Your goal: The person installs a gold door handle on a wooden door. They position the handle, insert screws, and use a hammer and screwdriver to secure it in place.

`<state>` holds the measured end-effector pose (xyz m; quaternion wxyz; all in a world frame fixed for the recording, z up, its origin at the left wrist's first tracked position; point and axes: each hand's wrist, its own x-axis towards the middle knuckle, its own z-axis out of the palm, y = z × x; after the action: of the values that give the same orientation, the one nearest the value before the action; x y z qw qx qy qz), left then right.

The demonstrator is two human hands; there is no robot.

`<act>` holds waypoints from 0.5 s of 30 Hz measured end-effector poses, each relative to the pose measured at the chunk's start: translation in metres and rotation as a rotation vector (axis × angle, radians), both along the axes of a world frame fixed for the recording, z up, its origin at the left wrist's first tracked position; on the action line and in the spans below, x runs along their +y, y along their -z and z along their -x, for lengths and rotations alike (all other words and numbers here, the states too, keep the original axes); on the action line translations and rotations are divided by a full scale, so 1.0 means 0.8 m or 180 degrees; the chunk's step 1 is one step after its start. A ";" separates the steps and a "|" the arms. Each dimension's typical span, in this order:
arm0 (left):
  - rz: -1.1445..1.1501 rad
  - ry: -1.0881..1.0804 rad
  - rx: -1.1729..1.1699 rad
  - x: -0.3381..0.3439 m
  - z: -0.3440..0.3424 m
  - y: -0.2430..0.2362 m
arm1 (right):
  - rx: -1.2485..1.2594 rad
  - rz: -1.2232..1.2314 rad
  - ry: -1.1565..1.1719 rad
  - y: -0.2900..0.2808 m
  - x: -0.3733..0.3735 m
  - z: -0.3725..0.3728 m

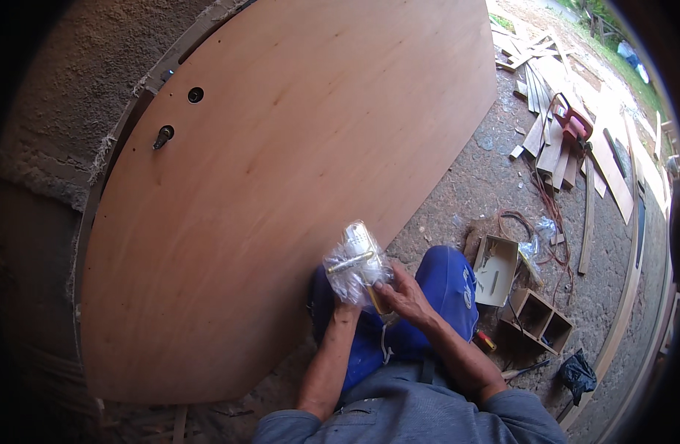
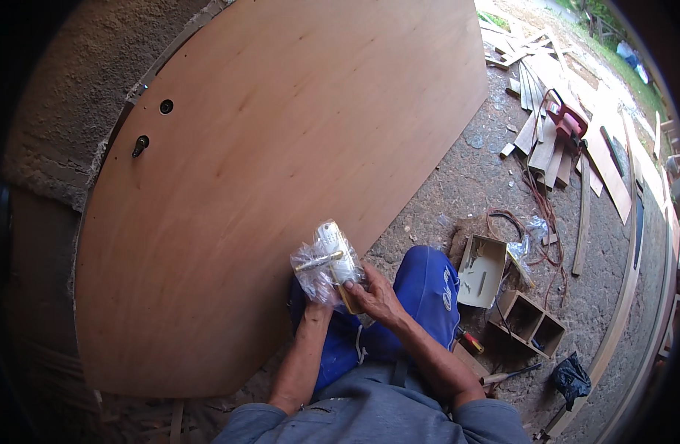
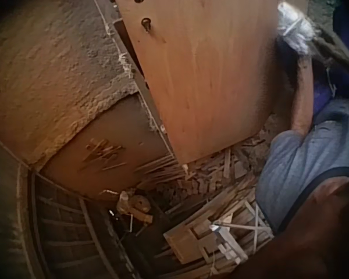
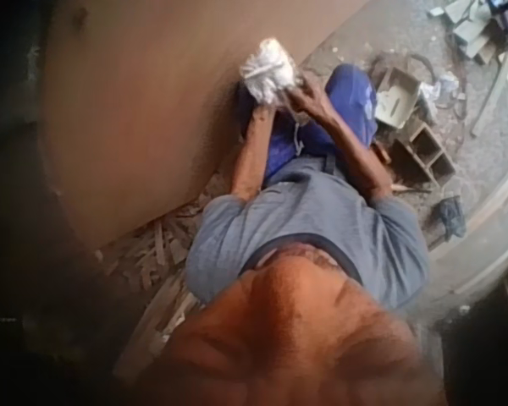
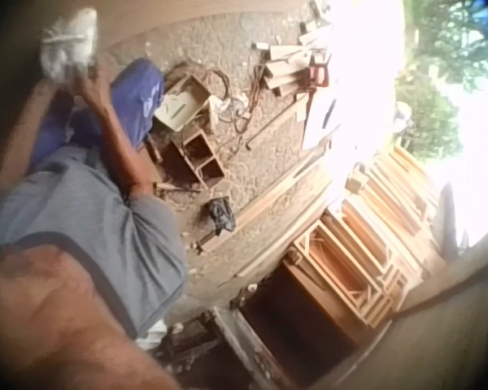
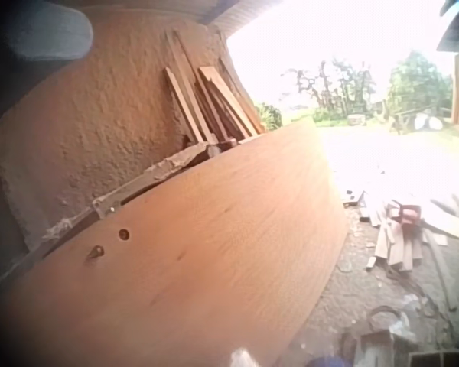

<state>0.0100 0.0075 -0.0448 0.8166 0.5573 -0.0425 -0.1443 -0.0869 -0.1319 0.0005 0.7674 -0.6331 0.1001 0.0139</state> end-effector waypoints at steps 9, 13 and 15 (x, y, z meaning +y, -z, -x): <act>0.0411 0.0501 0.0182 0.010 0.014 -0.062 | 0.0033 -0.0395 0.0901 0.019 0.013 -0.011; 0.0572 0.0560 0.0179 0.040 0.004 -0.038 | 0.0140 -0.0195 0.0261 -0.016 -0.007 -0.004; 0.0692 0.0613 0.0204 0.048 -0.002 -0.034 | 0.0256 -0.0767 -0.0336 -0.015 -0.019 -0.008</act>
<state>0.0116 0.0460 -0.0178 0.8554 0.4541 -0.0851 -0.2343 -0.0803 -0.1473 0.0124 0.8314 -0.5397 0.0950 0.0916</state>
